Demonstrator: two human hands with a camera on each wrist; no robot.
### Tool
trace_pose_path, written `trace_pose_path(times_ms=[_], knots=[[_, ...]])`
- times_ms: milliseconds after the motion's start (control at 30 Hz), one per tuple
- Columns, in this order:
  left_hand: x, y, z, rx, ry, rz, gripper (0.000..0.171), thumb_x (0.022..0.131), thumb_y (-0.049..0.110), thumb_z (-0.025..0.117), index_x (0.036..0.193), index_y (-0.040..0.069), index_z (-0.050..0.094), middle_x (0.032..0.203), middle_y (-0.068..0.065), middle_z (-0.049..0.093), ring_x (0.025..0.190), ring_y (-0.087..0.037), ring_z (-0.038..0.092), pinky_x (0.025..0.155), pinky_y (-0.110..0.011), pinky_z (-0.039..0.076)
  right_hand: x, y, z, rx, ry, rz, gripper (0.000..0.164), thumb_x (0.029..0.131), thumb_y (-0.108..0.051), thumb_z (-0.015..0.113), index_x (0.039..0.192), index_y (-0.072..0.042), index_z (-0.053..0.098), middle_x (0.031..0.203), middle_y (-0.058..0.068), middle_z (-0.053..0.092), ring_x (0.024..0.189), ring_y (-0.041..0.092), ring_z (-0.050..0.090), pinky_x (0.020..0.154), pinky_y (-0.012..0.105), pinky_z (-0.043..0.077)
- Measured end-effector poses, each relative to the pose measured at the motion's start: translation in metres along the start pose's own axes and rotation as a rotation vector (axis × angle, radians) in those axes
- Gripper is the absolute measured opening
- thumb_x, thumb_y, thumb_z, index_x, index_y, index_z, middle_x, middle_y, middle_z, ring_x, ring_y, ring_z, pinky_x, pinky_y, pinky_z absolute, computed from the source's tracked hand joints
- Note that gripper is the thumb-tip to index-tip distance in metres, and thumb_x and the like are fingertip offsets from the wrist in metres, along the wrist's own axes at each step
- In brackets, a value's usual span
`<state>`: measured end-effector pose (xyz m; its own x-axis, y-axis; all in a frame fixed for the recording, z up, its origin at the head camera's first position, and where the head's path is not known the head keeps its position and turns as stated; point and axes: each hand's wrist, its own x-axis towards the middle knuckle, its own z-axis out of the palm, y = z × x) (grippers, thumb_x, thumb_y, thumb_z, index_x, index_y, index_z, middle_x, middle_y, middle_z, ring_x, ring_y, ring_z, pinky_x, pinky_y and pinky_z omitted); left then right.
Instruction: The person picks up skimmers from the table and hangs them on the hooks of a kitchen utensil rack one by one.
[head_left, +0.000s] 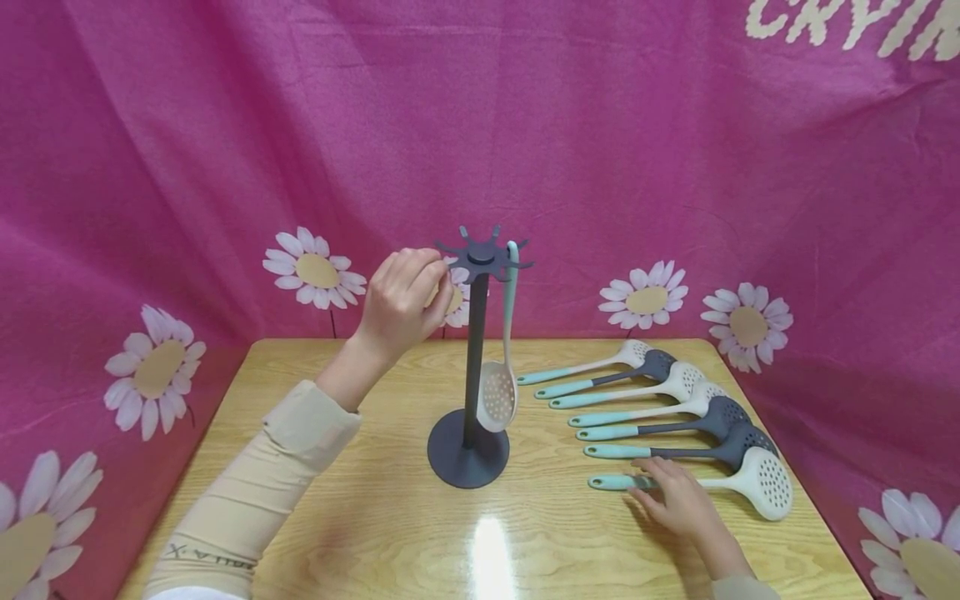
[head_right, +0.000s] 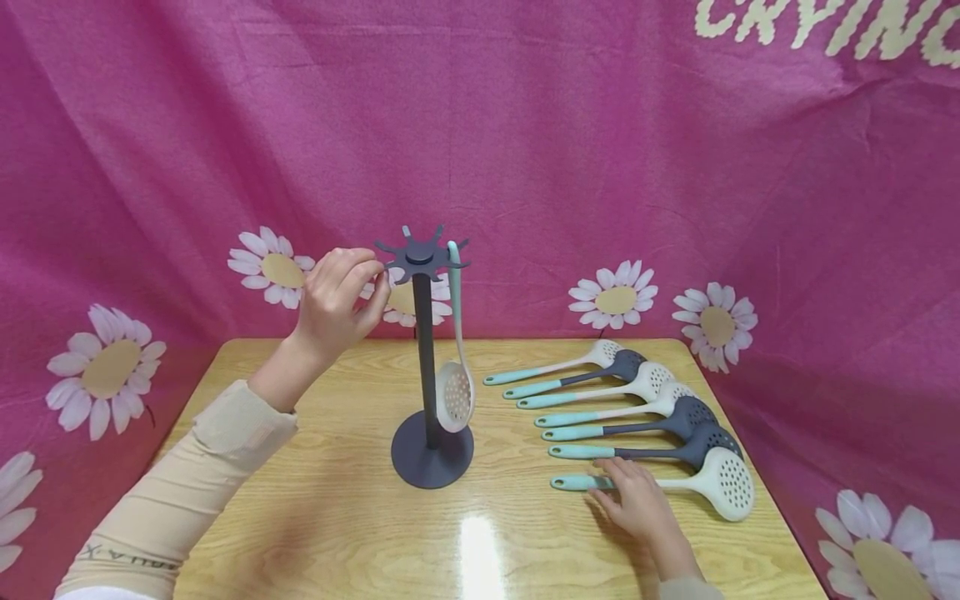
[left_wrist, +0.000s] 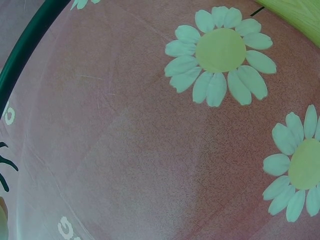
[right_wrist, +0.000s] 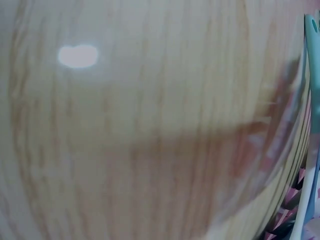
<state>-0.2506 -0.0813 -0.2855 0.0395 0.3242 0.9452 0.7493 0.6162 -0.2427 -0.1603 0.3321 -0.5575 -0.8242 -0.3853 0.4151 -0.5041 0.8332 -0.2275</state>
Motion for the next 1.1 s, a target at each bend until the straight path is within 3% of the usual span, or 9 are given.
trace_pose_path(times_ms=[167,500,1100], knots=[[-0.0007,0.0003,-0.0001,0.0,-0.01,-0.005,0.01,0.081,0.004,0.057,0.079,-0.006,0.06,0.078,-0.017,0.061,0.066,-0.028,0.056,0.059,-0.034,0.048,-0.0036,0.0035,0.0041,-0.026,0.026,-0.049,0.034,0.065,-0.015,0.08,0.095,-0.008,0.065,0.089,0.003,0.061,0.082,0.021,0.059,0.07,0.041,0.048],[-0.0002,0.0004,-0.001,0.001,-0.013,-0.008,0.011,0.08,0.005,0.059,0.079,-0.006,0.06,0.078,-0.017,0.061,0.067,-0.028,0.056,0.059,-0.034,0.049,-0.0029,0.0047,0.0068,-0.078,0.009,-0.061,0.035,0.061,-0.004,0.08,0.093,-0.009,0.066,0.086,0.002,0.061,0.079,0.022,0.059,0.067,0.041,0.048],[-0.0002,0.0002,-0.0003,0.004,0.004,-0.001,0.017,0.085,0.008,0.052,0.078,-0.005,0.059,0.078,-0.016,0.06,0.066,-0.027,0.055,0.058,-0.033,0.048,0.0027,0.001,0.0072,-0.06,-0.059,-0.005,0.033,0.062,0.002,0.077,0.089,-0.012,0.065,0.08,-0.004,0.057,0.075,0.019,0.057,0.062,0.038,0.046]])
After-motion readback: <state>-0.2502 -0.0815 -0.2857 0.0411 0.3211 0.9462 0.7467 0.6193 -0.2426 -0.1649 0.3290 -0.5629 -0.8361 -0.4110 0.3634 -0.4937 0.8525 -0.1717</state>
